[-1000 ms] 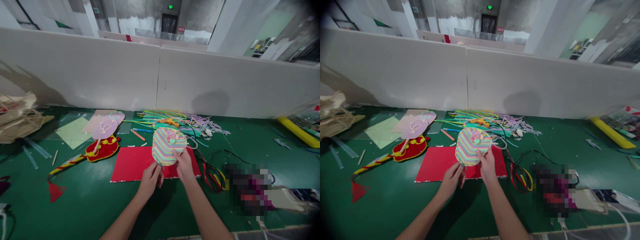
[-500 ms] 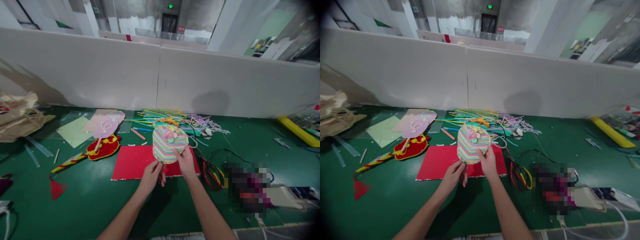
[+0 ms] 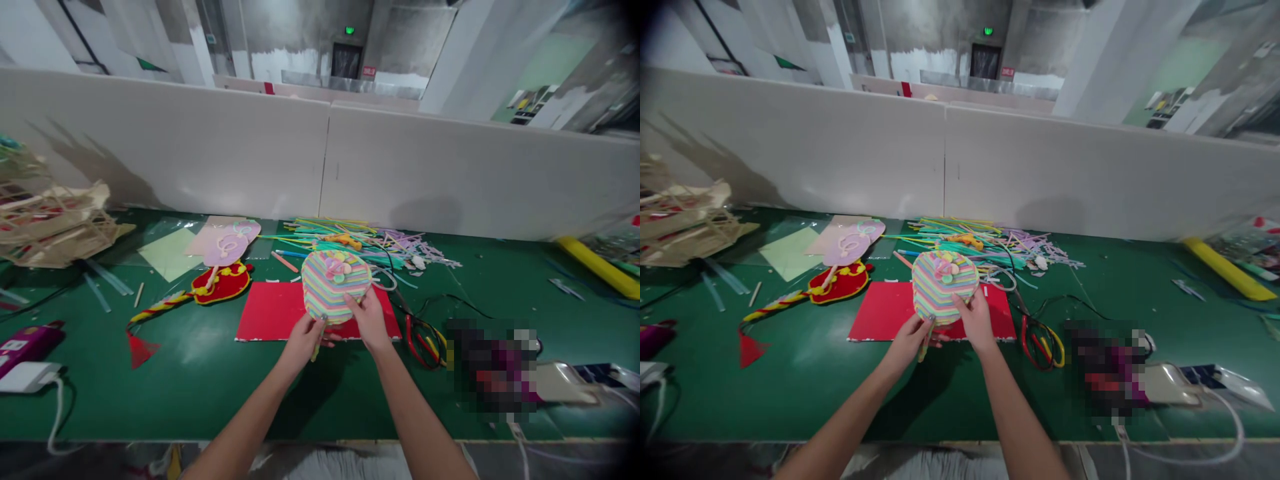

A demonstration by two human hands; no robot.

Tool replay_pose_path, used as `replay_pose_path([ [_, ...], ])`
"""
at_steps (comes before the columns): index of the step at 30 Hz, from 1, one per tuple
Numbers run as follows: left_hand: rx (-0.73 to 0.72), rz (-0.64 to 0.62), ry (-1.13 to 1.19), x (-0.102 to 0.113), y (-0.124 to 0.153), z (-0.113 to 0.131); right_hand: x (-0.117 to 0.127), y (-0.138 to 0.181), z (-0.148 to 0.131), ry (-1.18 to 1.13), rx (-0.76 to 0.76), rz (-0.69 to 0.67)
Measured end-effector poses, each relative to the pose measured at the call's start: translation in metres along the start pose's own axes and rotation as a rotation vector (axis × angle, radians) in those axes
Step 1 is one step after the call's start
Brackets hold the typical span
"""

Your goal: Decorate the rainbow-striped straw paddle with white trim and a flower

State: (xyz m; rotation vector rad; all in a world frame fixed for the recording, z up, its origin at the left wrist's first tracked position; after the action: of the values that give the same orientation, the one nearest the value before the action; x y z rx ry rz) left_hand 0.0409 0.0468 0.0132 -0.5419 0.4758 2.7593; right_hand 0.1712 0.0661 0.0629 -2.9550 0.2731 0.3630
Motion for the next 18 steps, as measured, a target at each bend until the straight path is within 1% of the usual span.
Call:
replay_pose_path([
  [6, -0.024, 0.021, 0.040, 0.002, 0.012, -0.004, -0.004, 0.012, 0.004, -0.052, -0.029, -0.013],
  [11, 0.016, -0.018, 0.095, 0.007, 0.022, -0.004, -0.005, 0.015, 0.009, -0.127, -0.058, -0.028],
  [14, 0.008, -0.007, 0.099, 0.016, 0.018, -0.001, -0.008, 0.012, 0.015, -0.133, -0.090, -0.040],
  [18, -0.067, 0.051, 0.049, 0.029, 0.008, 0.010, -0.013, 0.007, 0.020, -0.137, -0.102, -0.082],
])
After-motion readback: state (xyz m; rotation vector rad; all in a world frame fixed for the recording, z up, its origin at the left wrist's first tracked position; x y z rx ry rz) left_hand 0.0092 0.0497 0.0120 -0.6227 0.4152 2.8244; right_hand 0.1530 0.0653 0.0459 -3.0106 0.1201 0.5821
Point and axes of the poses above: each hand's wrist, its own y-axis away from the middle knuckle, its own x-axis out of the back of the hand, z = x × y, the point moved 9 cm from there along -y, towards the middle knuckle, and after that the axes turned 4 degrees about y, right-handed, at the moved point
